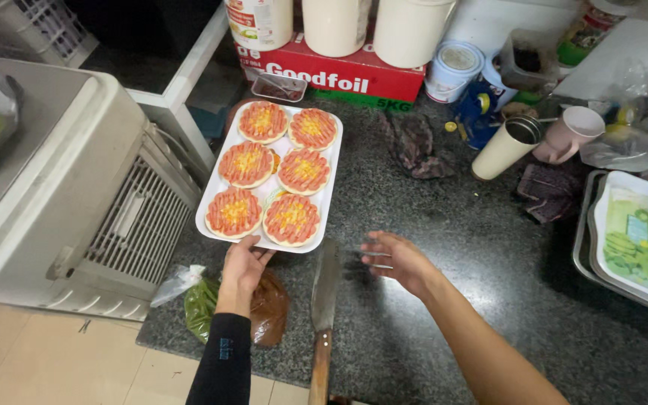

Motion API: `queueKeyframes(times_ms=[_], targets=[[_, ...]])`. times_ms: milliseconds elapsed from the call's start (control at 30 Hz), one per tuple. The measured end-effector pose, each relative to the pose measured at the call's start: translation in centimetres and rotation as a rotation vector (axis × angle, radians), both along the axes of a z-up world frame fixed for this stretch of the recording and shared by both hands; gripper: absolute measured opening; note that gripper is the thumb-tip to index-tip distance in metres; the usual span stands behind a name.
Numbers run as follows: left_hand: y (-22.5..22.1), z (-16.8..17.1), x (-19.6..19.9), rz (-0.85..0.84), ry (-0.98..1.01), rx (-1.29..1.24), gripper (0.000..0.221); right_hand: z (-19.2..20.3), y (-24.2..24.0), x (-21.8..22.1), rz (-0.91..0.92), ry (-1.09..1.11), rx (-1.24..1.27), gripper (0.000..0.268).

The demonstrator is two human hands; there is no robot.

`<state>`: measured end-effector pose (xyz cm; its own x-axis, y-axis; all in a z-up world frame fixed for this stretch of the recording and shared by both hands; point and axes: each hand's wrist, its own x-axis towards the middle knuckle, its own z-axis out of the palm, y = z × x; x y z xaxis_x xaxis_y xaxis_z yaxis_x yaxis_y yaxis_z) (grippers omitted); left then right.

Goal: The person organizes various food ingredients by moving containers between a refrigerator and a food preparation station, and places a bowl inside a microwave.

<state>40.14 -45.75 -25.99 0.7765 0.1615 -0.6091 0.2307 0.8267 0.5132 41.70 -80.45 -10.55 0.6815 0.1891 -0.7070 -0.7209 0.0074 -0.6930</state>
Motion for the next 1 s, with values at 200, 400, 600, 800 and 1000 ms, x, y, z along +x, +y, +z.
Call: queueKeyframes(times_ms=[200,400,600,800,1000], targets=[[-3.3,4.7,-0.9,0.039,-0.123,0.048,0.038,0.8,-1.7,1.3,-0.001,-0.018,0.034,0.034],[-9.4,11.5,-2.0,0.030,-0.245,0.074,0.033,2.6,-5.6,1.1,0.003,-0.045,0.054,0.036],[-16.9,13.1,-3.2,-0.032,-0.250,0.013,0.035,4.8,-11.2,0.0,-0.089,-0.092,0.073,0.046],[-22.1,10.0,-6.0,-0.118,-0.127,0.048,0.036,3.8,-14.9,-1.0,-0.145,-0.094,0.093,0.052],[-27.4,5.5,-5.2,-0.054,-0.105,-0.074,0.041,2.7,-16.1,-3.8,-0.103,-0.072,0.074,0.053]])
